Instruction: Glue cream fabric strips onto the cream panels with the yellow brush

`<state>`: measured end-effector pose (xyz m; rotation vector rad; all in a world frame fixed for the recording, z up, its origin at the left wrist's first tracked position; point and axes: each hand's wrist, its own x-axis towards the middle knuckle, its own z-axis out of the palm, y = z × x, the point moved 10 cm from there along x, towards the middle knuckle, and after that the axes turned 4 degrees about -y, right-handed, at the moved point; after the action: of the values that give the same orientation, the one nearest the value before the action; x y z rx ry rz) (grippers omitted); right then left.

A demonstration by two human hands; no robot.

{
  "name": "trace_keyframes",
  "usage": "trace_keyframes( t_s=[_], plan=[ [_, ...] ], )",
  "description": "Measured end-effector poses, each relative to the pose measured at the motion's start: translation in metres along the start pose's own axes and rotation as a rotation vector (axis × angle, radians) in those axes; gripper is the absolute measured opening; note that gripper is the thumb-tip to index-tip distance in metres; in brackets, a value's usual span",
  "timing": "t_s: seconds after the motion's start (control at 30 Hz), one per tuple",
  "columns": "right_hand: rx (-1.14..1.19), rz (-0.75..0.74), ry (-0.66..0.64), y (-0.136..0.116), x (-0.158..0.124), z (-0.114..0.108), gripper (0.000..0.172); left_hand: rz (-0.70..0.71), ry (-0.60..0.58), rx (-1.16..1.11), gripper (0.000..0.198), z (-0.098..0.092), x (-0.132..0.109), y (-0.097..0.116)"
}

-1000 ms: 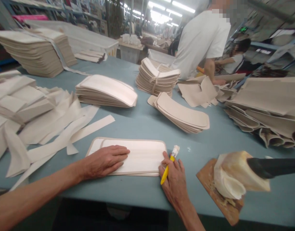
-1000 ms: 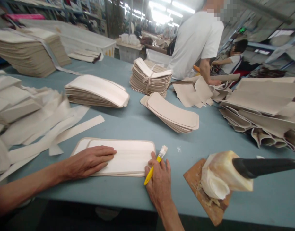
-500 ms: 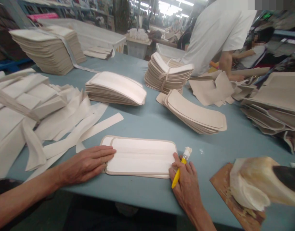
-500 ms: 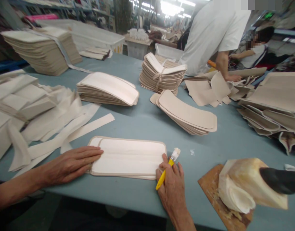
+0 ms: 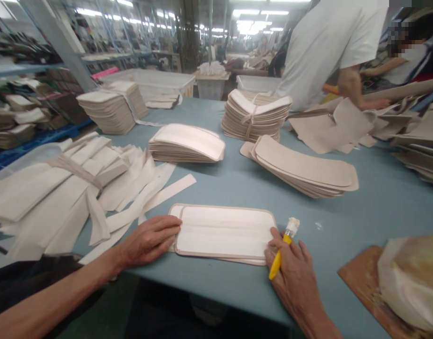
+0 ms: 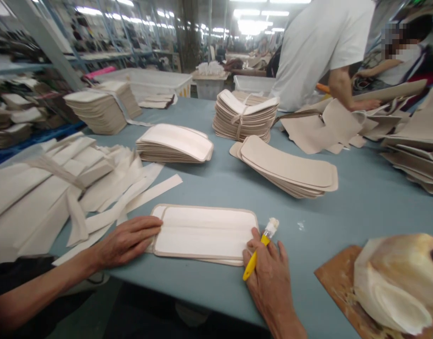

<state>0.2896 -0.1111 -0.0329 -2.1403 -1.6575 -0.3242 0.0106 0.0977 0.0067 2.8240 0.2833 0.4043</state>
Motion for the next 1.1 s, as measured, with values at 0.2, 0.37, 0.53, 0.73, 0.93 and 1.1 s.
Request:
trace_keyframes(
  t_s=[0.2,0.37,0.53,0.73,0.93,1.1],
  plan=[
    [0.025,0.003,0.008,0.002,-0.001,0.003,0.038,-0.448,0.090,0.087,0.029,-0.008,-0.010,-0.015],
    [0.016,-0.008,0.034,0.000,-0.001,0.000,0.027,-0.735,-0.019,0.109,0.028,0.001,0.002,-0.011],
    [0.051,0.006,0.032,0.003,-0.001,0.001,0.031,-0.924,-0.101,0.161,0.037,0.007,0.014,-0.015],
    [0.092,0.055,0.012,0.003,0.000,0.000,0.019,-0.961,-0.093,0.158,0.031,0.010,0.011,-0.014],
    [0.078,0.052,-0.020,-0.006,0.003,-0.001,0.021,-0.945,-0.068,0.094,0.037,0.014,0.006,-0.016],
    [0.166,-0.030,-0.037,-0.041,0.009,0.002,0.025,-0.932,-0.059,0.077,0.036,0.014,0.003,-0.014]
  ],
)
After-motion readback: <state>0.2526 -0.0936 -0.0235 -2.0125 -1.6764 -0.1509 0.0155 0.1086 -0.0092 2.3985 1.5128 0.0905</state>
